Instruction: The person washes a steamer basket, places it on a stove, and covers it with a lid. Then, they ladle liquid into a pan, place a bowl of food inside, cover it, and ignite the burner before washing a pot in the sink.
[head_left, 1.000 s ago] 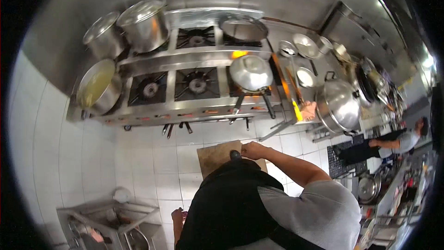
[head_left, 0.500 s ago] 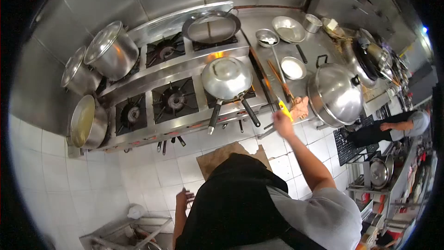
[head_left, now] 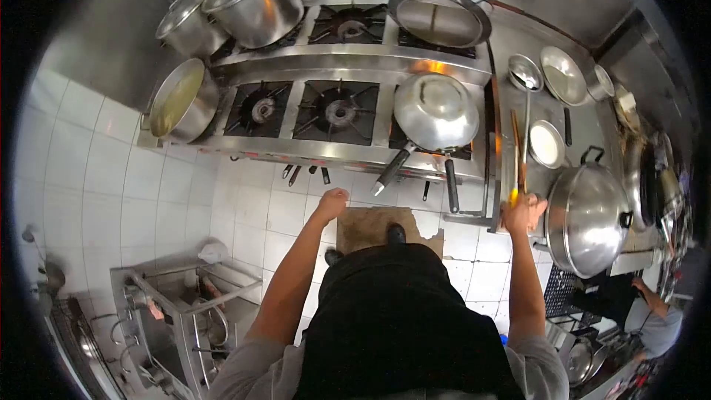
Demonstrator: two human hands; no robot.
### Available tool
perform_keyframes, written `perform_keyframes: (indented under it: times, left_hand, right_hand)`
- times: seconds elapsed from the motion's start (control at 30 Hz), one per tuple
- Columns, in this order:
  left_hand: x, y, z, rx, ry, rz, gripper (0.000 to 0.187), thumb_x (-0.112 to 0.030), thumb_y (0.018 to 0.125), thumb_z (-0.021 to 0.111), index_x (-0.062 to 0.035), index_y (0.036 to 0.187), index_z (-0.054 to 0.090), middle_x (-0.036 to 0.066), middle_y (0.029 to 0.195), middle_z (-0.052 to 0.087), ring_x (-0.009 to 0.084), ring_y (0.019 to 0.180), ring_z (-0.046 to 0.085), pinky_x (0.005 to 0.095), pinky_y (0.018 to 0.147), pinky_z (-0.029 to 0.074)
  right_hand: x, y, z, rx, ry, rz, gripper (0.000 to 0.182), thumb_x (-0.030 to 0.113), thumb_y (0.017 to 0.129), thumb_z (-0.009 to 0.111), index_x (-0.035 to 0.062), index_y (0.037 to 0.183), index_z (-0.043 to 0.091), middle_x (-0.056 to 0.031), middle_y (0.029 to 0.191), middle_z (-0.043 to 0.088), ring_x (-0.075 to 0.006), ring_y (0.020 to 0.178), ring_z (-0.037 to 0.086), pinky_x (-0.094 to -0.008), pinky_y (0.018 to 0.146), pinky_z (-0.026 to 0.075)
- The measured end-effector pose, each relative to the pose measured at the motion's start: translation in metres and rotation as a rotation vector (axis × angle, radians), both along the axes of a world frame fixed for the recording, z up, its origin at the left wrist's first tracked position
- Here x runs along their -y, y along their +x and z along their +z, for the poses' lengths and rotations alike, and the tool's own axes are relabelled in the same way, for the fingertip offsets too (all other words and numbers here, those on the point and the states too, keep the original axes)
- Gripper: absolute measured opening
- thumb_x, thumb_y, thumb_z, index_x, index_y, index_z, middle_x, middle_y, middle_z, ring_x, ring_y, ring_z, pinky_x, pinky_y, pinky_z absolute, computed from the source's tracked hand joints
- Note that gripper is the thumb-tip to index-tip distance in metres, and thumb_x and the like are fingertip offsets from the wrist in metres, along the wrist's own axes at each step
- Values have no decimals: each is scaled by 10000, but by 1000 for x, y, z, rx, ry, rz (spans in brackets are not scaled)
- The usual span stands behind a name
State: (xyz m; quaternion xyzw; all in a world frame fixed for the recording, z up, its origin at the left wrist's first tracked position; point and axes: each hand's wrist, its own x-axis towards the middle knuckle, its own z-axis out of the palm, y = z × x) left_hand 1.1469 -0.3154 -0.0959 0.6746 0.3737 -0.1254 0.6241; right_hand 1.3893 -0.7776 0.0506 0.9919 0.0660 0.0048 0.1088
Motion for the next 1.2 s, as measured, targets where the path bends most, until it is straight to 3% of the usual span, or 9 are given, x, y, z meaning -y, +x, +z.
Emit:
perform_keyframes:
  times: [0.07, 0.1, 0.17, 0.37, 0.57, 0.67, 1.0, 1.1, 1.2]
  left_hand:
    - [-15, -2, -41, -50, 79, -55, 428, -305, 914, 601, -74, 1273, 572, 96, 1193, 645, 208, 1022, 633, 390, 733, 549]
    - [-23, -10, -70, -42, 171, 14, 458, -292, 901, 600, -85, 1305, 541, 92, 1202, 629, 214, 1032, 623, 407, 735, 556]
    - [-36, -21, -98, -70, 311, 99, 549, -241, 888, 606, -133, 1404, 453, 102, 1236, 582, 268, 1071, 596, 471, 799, 565]
    - [-83, -15, -114, 125, -495, 777, 538, -157, 904, 596, -44, 1397, 413, 138, 1213, 572, 329, 1105, 564, 555, 894, 533]
    - [-106, 25, -190, 299, -799, 1078, 130, -62, 886, 596, -37, 998, 536, 108, 1021, 582, 328, 1044, 560, 604, 951, 497]
    - [-115, 42, -201, 349, -838, 1080, 462, -34, 857, 546, -28, 1296, 401, 157, 1241, 455, 385, 1187, 456, 638, 995, 455]
    - [-149, 62, -220, 249, -1020, 1032, 444, 117, 798, 502, -105, 1182, 482, 107, 1049, 581, 280, 916, 590, 565, 946, 501]
    - [-147, 39, -237, 643, -1133, 772, 239, -161, 929, 548, -27, 1126, 537, 175, 1075, 614, 344, 1004, 607, 513, 871, 530]
    - [-143, 22, -164, -7, -820, 476, 141, -198, 941, 518, -85, 1008, 568, 86, 848, 636, 234, 709, 642, 427, 698, 574]
  right_hand:
    - [42, 11, -50, 365, 242, 244, 351, 362, 904, 649, 38, 1025, 592, -105, 935, 577, -245, 872, 552, -363, 756, 490]
    - [16, -11, -5, 129, 1047, 25, 310, 319, 934, 618, 29, 1030, 560, -88, 894, 577, -207, 757, 553, -325, 655, 489]
    - [6, -49, 37, -218, 1413, -159, 249, 260, 980, 561, 28, 1062, 520, -55, 826, 581, -139, 576, 536, -263, 493, 456]
    - [8, -167, 75, -894, 880, -30, 136, 135, 890, 666, 16, 944, 628, -83, 824, 632, -161, 755, 584, -337, 677, 480]
    - [-186, -182, 84, -1427, 1205, -238, 465, 163, 978, 589, 41, 1397, 426, -40, 978, 594, -97, 777, 570, -256, 692, 504]
    - [-284, -183, 44, -1309, 1231, -225, 388, 251, 1024, 504, 45, 1350, 457, -14, 854, 560, -74, 656, 511, -227, 549, 437]
    - [-422, -140, -165, -652, 1142, -55, 356, 321, 1021, 501, 39, 1231, 564, -16, 710, 545, -81, 565, 497, -253, 485, 409]
    - [-439, -119, -174, -660, 1108, -128, 368, 336, 1009, 522, 31, 1205, 585, -27, 702, 558, -86, 540, 495, -264, 473, 403]
    - [-453, -109, -166, -709, 1137, -254, 368, 353, 996, 544, 35, 1172, 598, -35, 695, 566, -88, 513, 486, -266, 466, 397]
